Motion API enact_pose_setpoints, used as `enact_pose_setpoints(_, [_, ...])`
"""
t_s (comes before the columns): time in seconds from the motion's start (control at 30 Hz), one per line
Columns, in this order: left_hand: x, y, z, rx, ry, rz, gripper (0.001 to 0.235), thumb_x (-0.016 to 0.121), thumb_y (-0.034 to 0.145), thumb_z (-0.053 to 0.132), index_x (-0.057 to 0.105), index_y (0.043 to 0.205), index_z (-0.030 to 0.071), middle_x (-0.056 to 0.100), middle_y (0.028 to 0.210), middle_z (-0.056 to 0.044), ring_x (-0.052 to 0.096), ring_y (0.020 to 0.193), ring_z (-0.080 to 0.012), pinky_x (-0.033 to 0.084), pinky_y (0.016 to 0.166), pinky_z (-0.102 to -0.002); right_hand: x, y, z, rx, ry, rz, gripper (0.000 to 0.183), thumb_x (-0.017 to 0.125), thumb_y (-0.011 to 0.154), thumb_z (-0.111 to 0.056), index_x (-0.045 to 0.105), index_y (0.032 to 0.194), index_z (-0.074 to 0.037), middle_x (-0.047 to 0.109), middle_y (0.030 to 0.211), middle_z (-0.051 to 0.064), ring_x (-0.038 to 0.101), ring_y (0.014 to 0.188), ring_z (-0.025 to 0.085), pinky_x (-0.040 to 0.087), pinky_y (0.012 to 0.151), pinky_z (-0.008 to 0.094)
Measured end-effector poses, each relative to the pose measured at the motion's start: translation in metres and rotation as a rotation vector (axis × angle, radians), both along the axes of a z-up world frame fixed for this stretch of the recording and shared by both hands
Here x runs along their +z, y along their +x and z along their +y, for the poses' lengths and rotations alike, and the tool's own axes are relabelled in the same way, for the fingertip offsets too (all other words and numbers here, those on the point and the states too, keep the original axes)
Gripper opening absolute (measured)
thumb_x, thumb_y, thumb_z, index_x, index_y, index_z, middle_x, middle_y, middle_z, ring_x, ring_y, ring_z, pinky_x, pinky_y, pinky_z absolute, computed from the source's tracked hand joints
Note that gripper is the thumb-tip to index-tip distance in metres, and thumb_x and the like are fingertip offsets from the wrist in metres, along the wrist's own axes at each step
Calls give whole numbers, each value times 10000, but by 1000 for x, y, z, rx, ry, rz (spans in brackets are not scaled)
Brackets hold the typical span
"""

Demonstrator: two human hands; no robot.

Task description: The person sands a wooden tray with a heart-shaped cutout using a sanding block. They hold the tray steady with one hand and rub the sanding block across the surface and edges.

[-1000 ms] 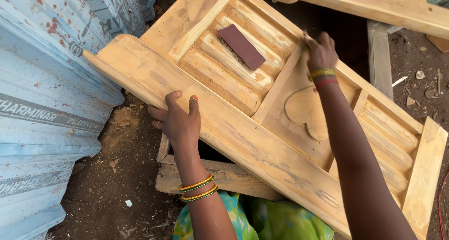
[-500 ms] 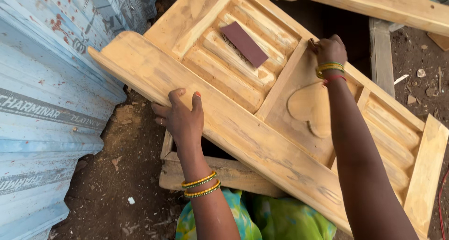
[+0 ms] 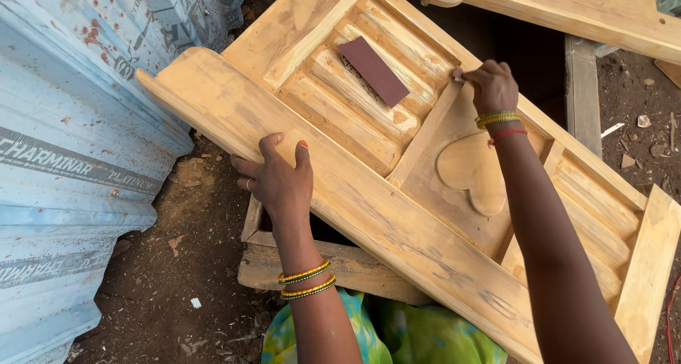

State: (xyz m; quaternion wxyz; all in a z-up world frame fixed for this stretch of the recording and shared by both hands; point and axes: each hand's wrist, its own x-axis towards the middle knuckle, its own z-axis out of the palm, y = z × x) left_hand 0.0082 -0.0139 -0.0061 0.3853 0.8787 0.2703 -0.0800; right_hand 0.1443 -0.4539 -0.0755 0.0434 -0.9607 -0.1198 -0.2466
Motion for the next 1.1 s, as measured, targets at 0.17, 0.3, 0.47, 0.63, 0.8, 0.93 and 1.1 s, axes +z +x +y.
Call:
enact_pose_setpoints(0.17, [0, -1, -3, 3, 0, -8, 522, 600, 980, 483, 426, 1421, 265, 4, 1555, -409, 174, 1369, -724, 568, 917, -575, 2, 3, -14, -47, -276, -159, 130, 713, 939, -54, 805, 962, -142, 612, 952, -5, 566, 940, 223, 519, 790, 334])
enact_pose_setpoints(0.3, [4, 2, 3, -15, -11, 28, 515, 594, 979, 492, 425, 1412, 271, -6, 1542, -410, 131, 1375, -737, 577, 907, -570, 1, 27, -4, -164, -232, -190, 93, 723, 907, -94, 799, 898, -147, 598, 915, -12, 549, 900, 240, 509, 741, 350])
enact_pose_setpoints(0.47, [0, 2, -2, -30, 16, 29, 516, 577, 987, 473, 402, 1417, 248, -6, 1524, -430, 144, 1351, -757, 582, 885, -579, 3, 13, 3, -89, -244, -78, 170, 683, 905, -51, 805, 942, -164, 598, 928, -16, 545, 915, 236, 496, 744, 351])
enact_pose_setpoints(0.63, [-4, 0, -6, -12, 44, -27, 504, 588, 995, 472, 419, 1420, 260, 14, 1532, -427, 216, 1353, -688, 549, 919, -582, 3, 10, 2, -103, -333, -143, 180, 679, 881, -73, 809, 931, -186, 603, 944, -31, 557, 939, 219, 488, 768, 344])
enact_pose_setpoints(0.8, [-2, 0, 0, -28, 18, 25, 495, 588, 986, 481, 422, 1404, 275, 3, 1544, -418, 209, 1380, -654, 582, 893, -534, -2, 34, 16, -258, -224, -118, 107, 700, 892, -184, 804, 865, -184, 608, 879, -5, 558, 862, 249, 478, 696, 383])
enact_pose_setpoints(0.93, [-4, 2, -3, -13, 37, 5, 516, 603, 974, 478, 417, 1409, 272, 7, 1546, -420, 228, 1375, -643, 560, 916, -568, -3, 28, 19, -174, -220, -105, 139, 675, 919, -122, 798, 943, -181, 610, 948, -8, 569, 930, 234, 504, 757, 356])
enact_pose_setpoints(1.1, [-13, 1, -6, -15, 79, -6, 528, 608, 988, 488, 408, 1426, 272, 16, 1537, -431, 228, 1358, -660, 528, 949, -606, -8, 9, 13, -144, -277, -151, 124, 701, 904, -116, 800, 954, -173, 622, 964, -8, 579, 934, 233, 510, 730, 349])
